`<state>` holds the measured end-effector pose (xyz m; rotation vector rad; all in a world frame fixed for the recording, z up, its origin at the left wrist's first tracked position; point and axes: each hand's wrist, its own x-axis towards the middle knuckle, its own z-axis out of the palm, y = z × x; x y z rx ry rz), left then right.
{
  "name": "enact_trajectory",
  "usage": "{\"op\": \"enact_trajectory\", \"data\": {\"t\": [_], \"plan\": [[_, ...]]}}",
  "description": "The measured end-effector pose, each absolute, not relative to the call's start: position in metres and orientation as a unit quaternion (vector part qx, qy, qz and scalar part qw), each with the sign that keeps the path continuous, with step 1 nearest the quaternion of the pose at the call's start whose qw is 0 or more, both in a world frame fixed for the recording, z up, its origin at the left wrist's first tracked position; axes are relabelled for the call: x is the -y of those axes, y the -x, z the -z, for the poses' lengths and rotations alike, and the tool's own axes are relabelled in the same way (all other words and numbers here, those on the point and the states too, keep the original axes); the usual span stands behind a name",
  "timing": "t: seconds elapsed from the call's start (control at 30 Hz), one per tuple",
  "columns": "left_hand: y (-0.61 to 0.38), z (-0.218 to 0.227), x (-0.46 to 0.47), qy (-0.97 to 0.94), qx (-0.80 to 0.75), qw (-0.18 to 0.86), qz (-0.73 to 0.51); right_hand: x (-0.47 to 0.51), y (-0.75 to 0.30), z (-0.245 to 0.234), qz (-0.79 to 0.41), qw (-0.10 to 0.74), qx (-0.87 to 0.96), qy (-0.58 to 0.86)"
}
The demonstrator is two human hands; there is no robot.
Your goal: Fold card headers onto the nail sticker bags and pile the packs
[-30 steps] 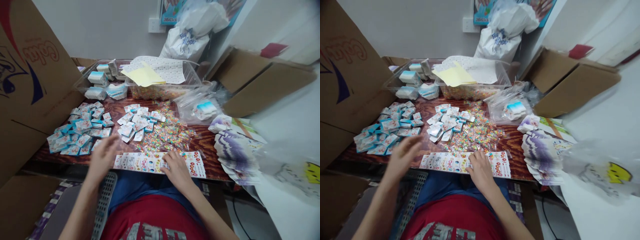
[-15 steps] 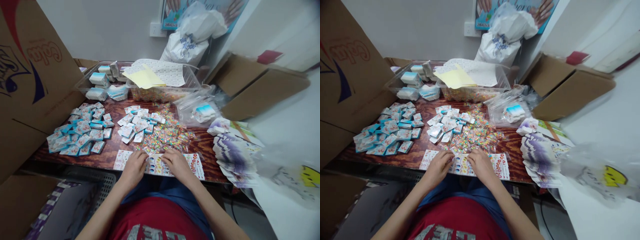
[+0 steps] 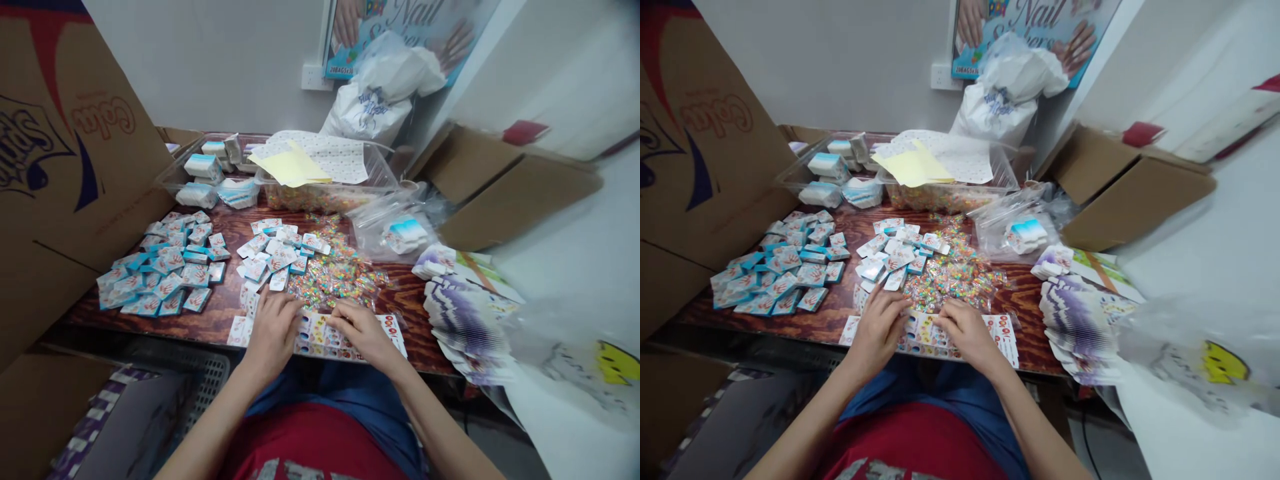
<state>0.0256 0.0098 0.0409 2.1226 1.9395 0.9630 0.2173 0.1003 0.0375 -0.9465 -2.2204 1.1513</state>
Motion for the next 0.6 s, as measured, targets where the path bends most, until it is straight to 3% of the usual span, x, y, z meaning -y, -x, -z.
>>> {"op": "enact_trajectory", "data": {"t": [0.13, 0.4, 0.6], "plan": [[-0.039, -0.049, -0.002, -0.673, -0.640, 0.062, -0.365, -0.095, -0.218, -0.062, -0.446, 0.302, 0.778, 0.324], [-0.044, -0.047, 0.000, -0.541, -0.590, 0.367, -0.474, -0.070, -0.204, -0.083, -0.394, 0.336, 0.816, 0.258], [-0.046, -0.059, 0.008, -0.494, -0.571, 0.394, -0.523, -0.070, -0.207, -0.065, -0.322, 0.348, 0.809, 0.348]]}}
